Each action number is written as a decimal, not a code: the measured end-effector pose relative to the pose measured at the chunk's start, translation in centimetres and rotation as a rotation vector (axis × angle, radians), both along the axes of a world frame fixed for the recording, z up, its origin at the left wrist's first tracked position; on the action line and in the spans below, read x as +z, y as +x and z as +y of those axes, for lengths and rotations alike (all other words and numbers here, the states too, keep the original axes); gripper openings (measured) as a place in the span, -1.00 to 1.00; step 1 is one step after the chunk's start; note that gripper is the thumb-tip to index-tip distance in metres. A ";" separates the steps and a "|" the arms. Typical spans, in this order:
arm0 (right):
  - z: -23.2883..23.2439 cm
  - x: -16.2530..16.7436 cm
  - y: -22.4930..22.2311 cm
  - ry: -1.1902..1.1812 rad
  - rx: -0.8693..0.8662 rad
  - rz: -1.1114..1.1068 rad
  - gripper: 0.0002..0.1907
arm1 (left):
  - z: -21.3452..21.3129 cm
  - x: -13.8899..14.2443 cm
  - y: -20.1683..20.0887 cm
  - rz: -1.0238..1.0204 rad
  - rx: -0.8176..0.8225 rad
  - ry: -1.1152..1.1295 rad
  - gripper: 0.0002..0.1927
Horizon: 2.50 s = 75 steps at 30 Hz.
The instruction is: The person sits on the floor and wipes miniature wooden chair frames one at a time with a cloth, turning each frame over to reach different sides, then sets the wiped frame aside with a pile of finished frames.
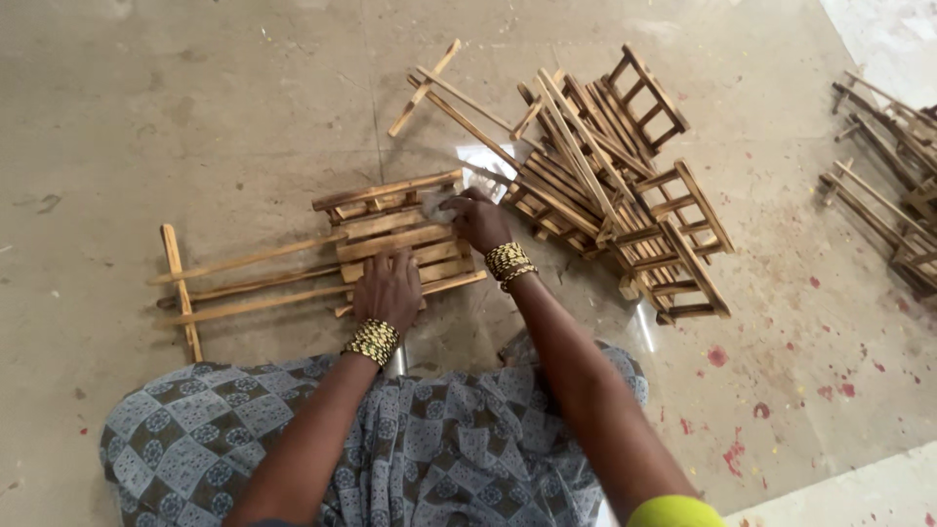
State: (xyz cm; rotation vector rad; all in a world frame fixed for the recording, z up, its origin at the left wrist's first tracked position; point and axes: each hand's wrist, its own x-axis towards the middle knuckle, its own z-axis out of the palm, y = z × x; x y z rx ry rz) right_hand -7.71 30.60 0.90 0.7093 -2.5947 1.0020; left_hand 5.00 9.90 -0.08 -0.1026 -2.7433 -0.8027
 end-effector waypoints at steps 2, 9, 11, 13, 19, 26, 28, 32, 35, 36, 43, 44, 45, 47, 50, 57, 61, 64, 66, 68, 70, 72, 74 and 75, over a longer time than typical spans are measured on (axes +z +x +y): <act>1.0 -0.2 0.5 0.217 0.193 0.026 -0.70 | -0.3 0.0 -0.2 -0.060 0.001 -0.065 -0.66; 4.4 -1.2 5.3 0.179 0.332 -0.156 -0.70 | -0.2 -0.5 -0.2 -0.006 0.015 -0.068 -0.65; 3.7 -1.8 5.9 0.009 0.252 -0.097 -0.80 | -0.3 -0.6 0.0 -0.055 -0.035 -0.059 -0.67; 2.9 -1.9 4.8 -0.175 -0.081 -0.329 -0.76 | -0.5 -0.6 0.1 -0.088 -0.065 -0.052 -0.71; 2.0 -0.7 -1.5 -0.456 -0.327 -0.530 -0.68 | -0.4 0.0 0.3 -0.113 -0.070 -0.045 -0.75; 3.5 -3.1 2.9 -0.307 -0.238 -0.483 -0.79 | -0.1 0.0 0.5 -0.110 -0.032 -0.060 -0.75; 4.6 -3.0 4.3 -0.177 -0.245 -0.612 -0.81 | 0.0 -0.2 0.4 -0.121 -0.029 -0.061 -0.75; 5.6 -1.8 5.5 -0.129 -0.195 -0.956 -0.82 | 0.2 -0.5 0.3 -0.120 -0.044 -0.063 -0.74; 2.6 -1.2 4.7 -0.237 -0.151 -0.867 -0.79 | 0.2 -0.5 0.4 -0.110 -0.048 -0.066 -0.74; 1.4 -0.7 3.9 -0.358 -0.118 -0.889 -0.80 | 0.1 -0.5 0.4 -0.111 -0.050 -0.070 -0.75; -3.6 4.0 3.8 -0.263 -0.317 -0.582 -0.69 | -0.1 0.7 -0.1 -0.218 -0.075 -0.088 -0.69; -3.6 4.6 4.2 -0.180 -0.390 -0.497 -0.66 | -0.1 1.0 -0.2 -0.208 -0.074 -0.097 -0.68; -3.5 5.2 4.2 -0.118 -0.380 -0.261 -0.71 | -0.1 1.4 -0.2 -0.199 -0.070 -0.104 -0.68; -3.5 5.8 3.8 -0.003 -0.334 0.211 -0.77 | -0.1 2.1 -0.1 -0.195 -0.060 -0.094 -0.68; -4.3 5.9 0.8 0.070 -0.054 0.104 -0.75 | -0.3 2.9 -0.5 -0.311 -0.063 -0.048 -0.65; -6.1 4.1 0.1 0.196 -0.091 0.096 -0.73 | -5.9 1.0 -1.3 0.304 0.789 0.006 -0.09; -6.3 4.0 2.4 0.128 -0.191 0.114 -0.75 | -11.8 0.2 -1.2 -0.324 0.986 1.256 -0.08; -5.9 4.3 4.2 0.123 -0.212 0.217 -0.74 | -13.3 1.0 -2.0 -0.274 0.772 1.943 -0.14; -5.2 4.7 5.0 0.113 -0.222 0.235 -0.74 | -13.4 2.4 -3.0 -0.331 0.845 1.889 -0.21; -4.1 5.1 5.3 0.087 -0.250 0.180 -0.76 | -12.9 3.5 -3.3 -0.220 0.788 1.916 -0.27; -2.8 5.6 5.0 0.043 -0.301 0.126 -0.72 | -12.5 5.1 -3.5 0.073 0.582 1.994 -0.31; -1.6 5.6 4.8 -0.118 -0.298 0.079 -0.71 | -12.7 7.3 -3.7 0.034 0.506 1.786 -0.42; -0.8 5.3 4.6 -0.394 -0.239 0.058 -0.66 | -12.3 10.0 -4.3 0.168 0.374 1.674 -0.48; -0.5 5.1 4.6 -0.519 -0.237 -0.027 -0.66 | -12.2 11.5 -4.6 0.200 0.288 1.647 -0.49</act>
